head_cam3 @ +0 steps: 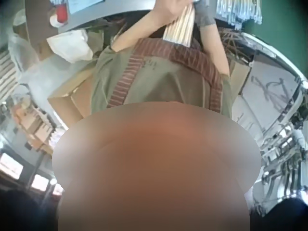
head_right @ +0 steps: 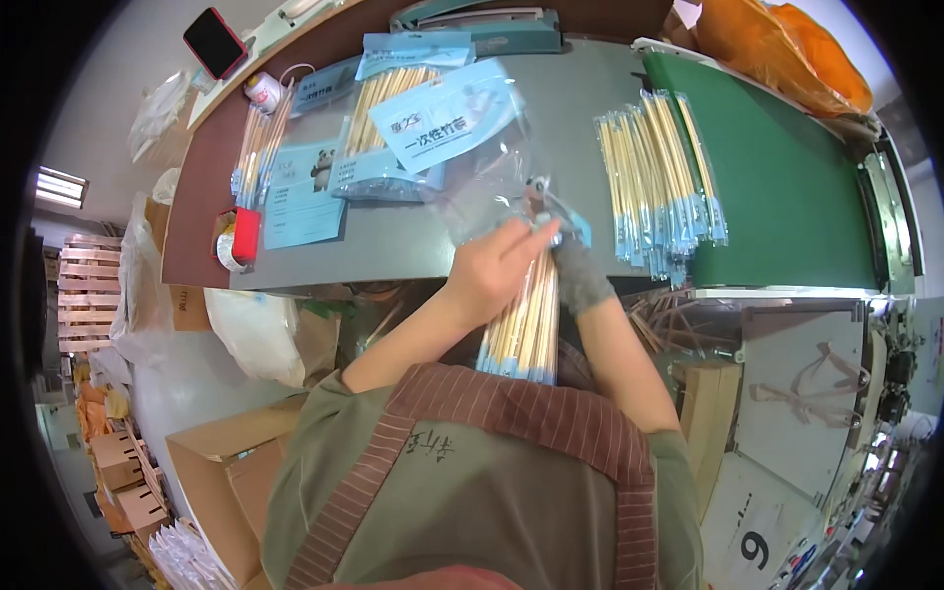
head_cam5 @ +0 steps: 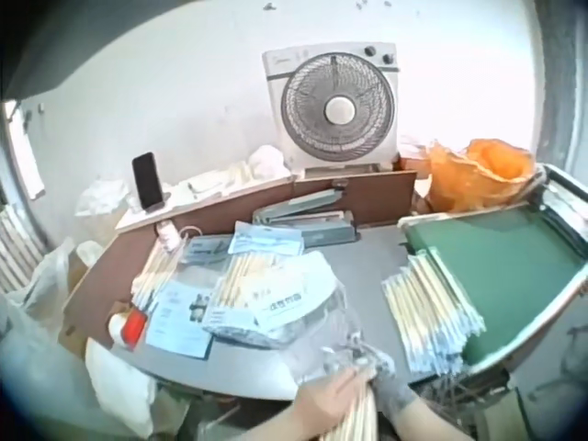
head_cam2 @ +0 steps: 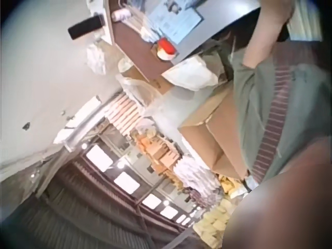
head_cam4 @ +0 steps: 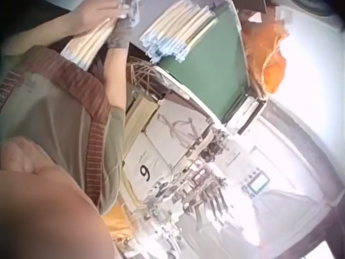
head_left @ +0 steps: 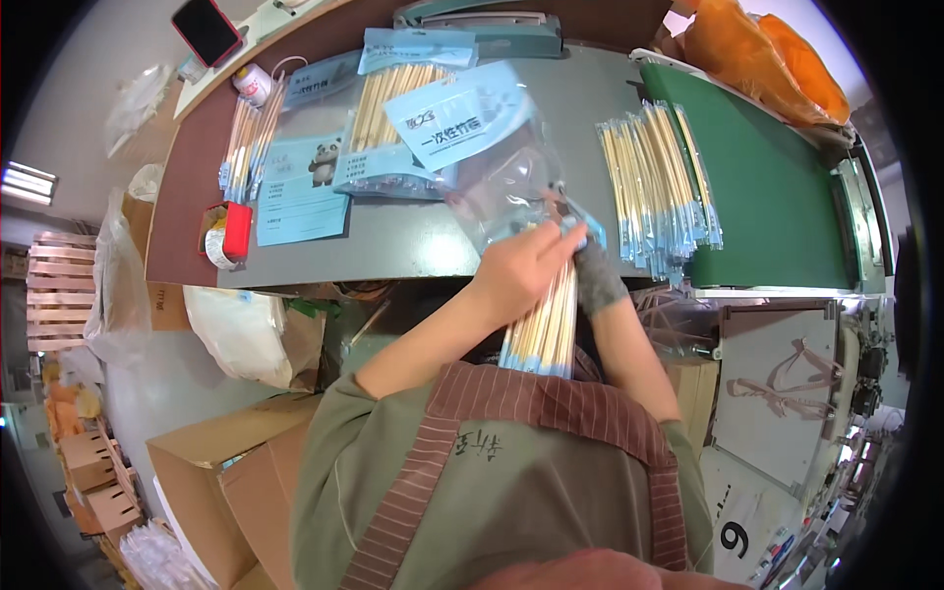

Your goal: Packaging wooden skewers into plastic bags and placing them into a cardboard box on a production line.

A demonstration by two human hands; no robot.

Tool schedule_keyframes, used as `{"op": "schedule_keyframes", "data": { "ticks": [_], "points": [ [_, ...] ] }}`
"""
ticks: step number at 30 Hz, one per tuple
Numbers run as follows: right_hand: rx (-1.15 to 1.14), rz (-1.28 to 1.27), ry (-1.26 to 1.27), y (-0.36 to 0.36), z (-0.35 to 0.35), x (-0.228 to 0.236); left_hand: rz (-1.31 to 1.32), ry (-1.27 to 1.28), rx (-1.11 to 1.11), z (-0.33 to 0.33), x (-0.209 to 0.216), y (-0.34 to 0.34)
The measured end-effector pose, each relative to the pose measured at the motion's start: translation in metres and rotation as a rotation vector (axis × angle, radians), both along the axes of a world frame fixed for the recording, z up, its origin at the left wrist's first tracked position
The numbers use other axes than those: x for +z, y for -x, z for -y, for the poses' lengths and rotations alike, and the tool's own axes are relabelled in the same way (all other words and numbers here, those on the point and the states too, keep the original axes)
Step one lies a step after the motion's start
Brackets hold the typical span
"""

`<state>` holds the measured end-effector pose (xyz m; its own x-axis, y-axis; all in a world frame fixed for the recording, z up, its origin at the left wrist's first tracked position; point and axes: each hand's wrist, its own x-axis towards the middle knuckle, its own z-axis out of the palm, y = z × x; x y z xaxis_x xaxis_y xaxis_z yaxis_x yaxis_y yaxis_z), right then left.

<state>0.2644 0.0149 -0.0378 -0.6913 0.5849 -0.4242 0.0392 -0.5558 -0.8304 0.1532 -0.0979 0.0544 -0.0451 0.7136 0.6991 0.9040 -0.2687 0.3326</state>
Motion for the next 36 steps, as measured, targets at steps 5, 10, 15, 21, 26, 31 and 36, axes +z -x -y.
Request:
{"op": "schedule_keyframes", "data": {
  "ticks": [5,10,15,21,26,31,36],
  "points": [
    [0.251,-0.26,0.44,-0.082,0.088,0.063,-0.001,0.3,-0.293,0.095,-0.008,-0.003],
    [0.377,0.216,-0.632,-0.115,0.073,0.019,0.415,0.373,0.22,0.076,-0.028,-0.006],
    [0.172,0.267,-0.35,-0.012,0.027,0.063,0.537,0.042,0.237,0.024,-0.029,0.05],
    [-0.156,0.378,-1.004,-0.043,0.026,0.041,0.236,0.037,0.283,0.139,-0.106,0.046],
    [-0.262,0.37,-1.425,0.022,0.018,0.022,0.885,0.386,1.01,0.224,-0.281,0.091],
    [-0.217,0.594,-1.41,0.006,-0.016,-0.014,0.777,0.961,1.255,0.297,-0.443,0.132],
    [-0.347,0.531,-1.615,-0.052,-0.027,-0.024,0.682,0.712,1.181,0.229,-0.479,0.178]
  ]
}}
